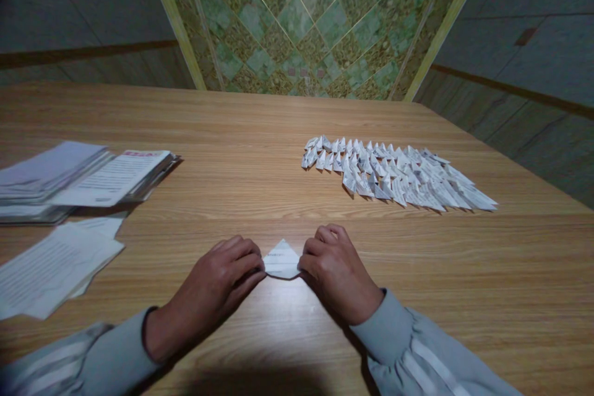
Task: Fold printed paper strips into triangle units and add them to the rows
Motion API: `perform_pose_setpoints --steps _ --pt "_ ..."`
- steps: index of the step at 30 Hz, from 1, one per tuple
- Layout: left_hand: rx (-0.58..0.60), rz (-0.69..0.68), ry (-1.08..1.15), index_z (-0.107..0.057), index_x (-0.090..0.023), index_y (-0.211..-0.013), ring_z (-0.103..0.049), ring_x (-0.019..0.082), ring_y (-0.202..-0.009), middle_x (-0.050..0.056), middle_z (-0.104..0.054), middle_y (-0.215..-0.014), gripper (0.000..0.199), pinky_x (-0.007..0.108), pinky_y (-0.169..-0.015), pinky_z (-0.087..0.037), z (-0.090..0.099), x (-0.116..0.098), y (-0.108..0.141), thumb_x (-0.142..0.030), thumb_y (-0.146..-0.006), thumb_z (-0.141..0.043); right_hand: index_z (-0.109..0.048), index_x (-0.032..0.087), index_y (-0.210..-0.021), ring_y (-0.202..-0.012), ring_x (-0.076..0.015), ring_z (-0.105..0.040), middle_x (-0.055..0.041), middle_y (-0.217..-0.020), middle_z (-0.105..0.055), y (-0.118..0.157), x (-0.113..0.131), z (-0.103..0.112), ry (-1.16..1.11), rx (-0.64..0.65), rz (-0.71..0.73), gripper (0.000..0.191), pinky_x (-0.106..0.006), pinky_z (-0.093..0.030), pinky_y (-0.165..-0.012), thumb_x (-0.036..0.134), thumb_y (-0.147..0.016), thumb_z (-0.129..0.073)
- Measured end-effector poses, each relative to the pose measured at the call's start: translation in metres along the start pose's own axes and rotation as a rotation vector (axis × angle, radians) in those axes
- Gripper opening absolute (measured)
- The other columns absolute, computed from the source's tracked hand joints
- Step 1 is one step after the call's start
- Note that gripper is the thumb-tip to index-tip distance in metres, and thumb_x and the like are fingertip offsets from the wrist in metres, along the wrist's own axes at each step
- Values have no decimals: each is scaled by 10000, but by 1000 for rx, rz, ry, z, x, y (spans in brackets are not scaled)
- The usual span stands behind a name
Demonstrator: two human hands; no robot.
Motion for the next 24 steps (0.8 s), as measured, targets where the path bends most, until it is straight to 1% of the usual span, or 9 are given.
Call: perform_pose_setpoints --steps 3,6,9,11,13,16,24 --pt "-4 41 36 -623 -182 -823 -527 222 -833 52 -611 -871 159 346 -727 -399 -1 0 0 -224 -955 -545 -667 200 -731 -787 -176 -473 -10 -773 -645 1 0 0 47 22 -31 143 -338 -296 -777 203 -869 -705" --pt "1 63 44 -634 -185 -830 -526 226 -842 53 -607 -877 158 357 -737 -401 -1 1 1 -245 -952 -553 -655 195 -751 -785 -177 -474 -16 -777 -635 1 3 2 52 77 -48 139 -340 -297 -778 180 -889 -665" --pt "3 89 55 -642 -187 -831 -529 228 -849 54 -607 -880 164 364 -746 -403 1 2 2 -257 -949 -554 -636 185 -727 -799 -182 -485 -19 -768 -632 1 5 5 -11 130 -79 186 -346 -305 -798 245 -903 -653" --pt "0 105 78 -645 -190 -835 -533 226 -854 51 -608 -878 160 365 -755 -407 2 3 2 -257 -948 -554 -629 178 -709 -803 -189 -492 -23 -750 -631 1 5 6 -54 146 -126 223 -343 -311 -780 274 -909 -646" --pt "-2 117 104 -648 -195 -839 -537 223 -856 47 -608 -879 158 363 -762 -410 3 3 1 -260 -948 -553 -638 175 -715 -799 -192 -502 -23 -737 -635 1 2 5 -92 145 -184 216 -334 -315 -751 261 -912 -642" --pt "3 142 124 -643 -194 -829 -541 218 -849 44 -602 -865 178 360 -760 -417 5 3 -1 -262 -954 -536 -668 178 -767 -815 -198 -526 -25 -767 -656 1 -1 1 -141 138 -249 154 -324 -327 -742 245 -905 -653" --pt "-1 224 217 -623 -188 -760 -552 215 -868 32 -595 -855 174 345 -750 -422 5 9 -2 -274 -911 -609 -675 186 -758 -805 -191 -554 -12 -770 -672 -1 0 -3 -114 129 -303 115 -322 -332 -746 203 -872 -676"
Point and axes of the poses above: each hand's wrist, its own y-axis away from the middle knuckle, its own z-axis out of the back of the hand, x = y × z, the point moved 2 cm from there along -y, towards the middle knuckle
